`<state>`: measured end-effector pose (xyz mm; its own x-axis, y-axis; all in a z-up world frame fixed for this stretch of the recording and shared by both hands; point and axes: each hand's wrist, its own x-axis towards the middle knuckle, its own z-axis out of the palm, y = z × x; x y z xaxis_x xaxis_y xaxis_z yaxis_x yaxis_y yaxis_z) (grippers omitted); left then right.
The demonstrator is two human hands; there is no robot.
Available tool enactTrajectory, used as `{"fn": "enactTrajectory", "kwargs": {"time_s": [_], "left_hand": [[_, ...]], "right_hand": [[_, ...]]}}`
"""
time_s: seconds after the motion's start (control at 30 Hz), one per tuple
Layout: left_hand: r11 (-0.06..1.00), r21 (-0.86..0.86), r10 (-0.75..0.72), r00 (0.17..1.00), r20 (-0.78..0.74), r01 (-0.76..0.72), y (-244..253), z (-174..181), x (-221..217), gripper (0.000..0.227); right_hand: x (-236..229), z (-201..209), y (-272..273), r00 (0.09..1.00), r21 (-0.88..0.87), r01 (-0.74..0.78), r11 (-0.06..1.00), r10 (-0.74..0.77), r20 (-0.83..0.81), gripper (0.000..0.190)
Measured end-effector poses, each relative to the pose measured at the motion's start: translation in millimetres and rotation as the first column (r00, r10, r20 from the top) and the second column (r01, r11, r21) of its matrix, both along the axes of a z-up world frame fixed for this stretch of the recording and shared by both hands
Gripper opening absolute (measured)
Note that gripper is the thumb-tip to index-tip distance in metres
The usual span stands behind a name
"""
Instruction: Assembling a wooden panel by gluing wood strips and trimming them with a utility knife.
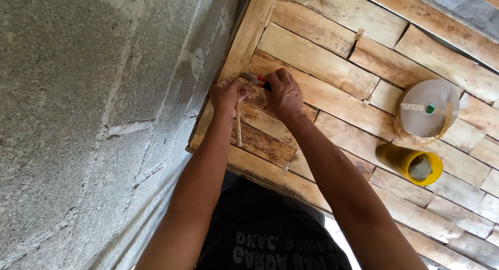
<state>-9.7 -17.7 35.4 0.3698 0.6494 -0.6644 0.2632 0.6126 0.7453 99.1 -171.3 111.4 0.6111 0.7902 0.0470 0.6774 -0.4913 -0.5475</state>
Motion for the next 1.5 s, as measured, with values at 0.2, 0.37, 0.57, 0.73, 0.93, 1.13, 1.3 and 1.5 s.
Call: {"fn": "enactTrajectory", "kwargs": {"time_s": [0.2, 0.37, 0.57, 0.73, 0.93, 1.13, 1.3, 1.5], "left_hand": [[1.0, 0.014, -0.015, 0.998, 0.053, 0.014, -2, -33, -5, 0.012], [1.0, 0.008, 0.008, 0.995, 0.101, -0.009, -3, -47, -6, 0.012], [1.0, -0.005, 0.014, 0.993, 0.119, -0.014, -4, -62, -7, 0.012], [0.999, 0.013, 0.028, 0.993, 0.112, -0.03, -7, -46, -4, 0.011], [0.998, 0.057, 0.025, 0.994, 0.104, -0.031, -11, -35, -5, 0.011], [0.999, 0.049, 0.013, 0.999, 0.052, -0.015, -11, -10, -3, 0.01], [0.995, 0.102, -0.021, 0.988, 0.15, 0.005, -12, -40, -7, 0.013], [0.993, 0.096, 0.047, 0.979, 0.2, -0.067, -12, 16, -7, 0.011]], "right_hand": [[-2, 1, 6, 0.999, 0.004, -0.002, 1.0, 0.002, 0.032, 0.014], [-3, -1, 8, 1.0, -0.018, 0.004, 1.0, -0.003, 0.014, 0.016], [-7, 2, 9, 0.999, 0.011, -0.008, 1.0, 0.008, 0.035, 0.018], [-8, 4, 10, 0.999, 0.038, -0.013, 0.999, 0.012, 0.037, 0.02], [-13, -8, 16, 0.999, -0.015, 0.017, 1.0, -0.017, 0.043, 0.016], [-15, 4, 18, 0.999, -0.038, 0.01, 0.999, -0.009, 0.031, 0.018], [-15, 11, 21, 0.999, -0.042, 0.04, 0.998, -0.041, -0.022, 0.019], [-10, 1, 15, 1.0, 0.115, -0.002, 0.993, 0.005, -0.028, 0.019]]}}
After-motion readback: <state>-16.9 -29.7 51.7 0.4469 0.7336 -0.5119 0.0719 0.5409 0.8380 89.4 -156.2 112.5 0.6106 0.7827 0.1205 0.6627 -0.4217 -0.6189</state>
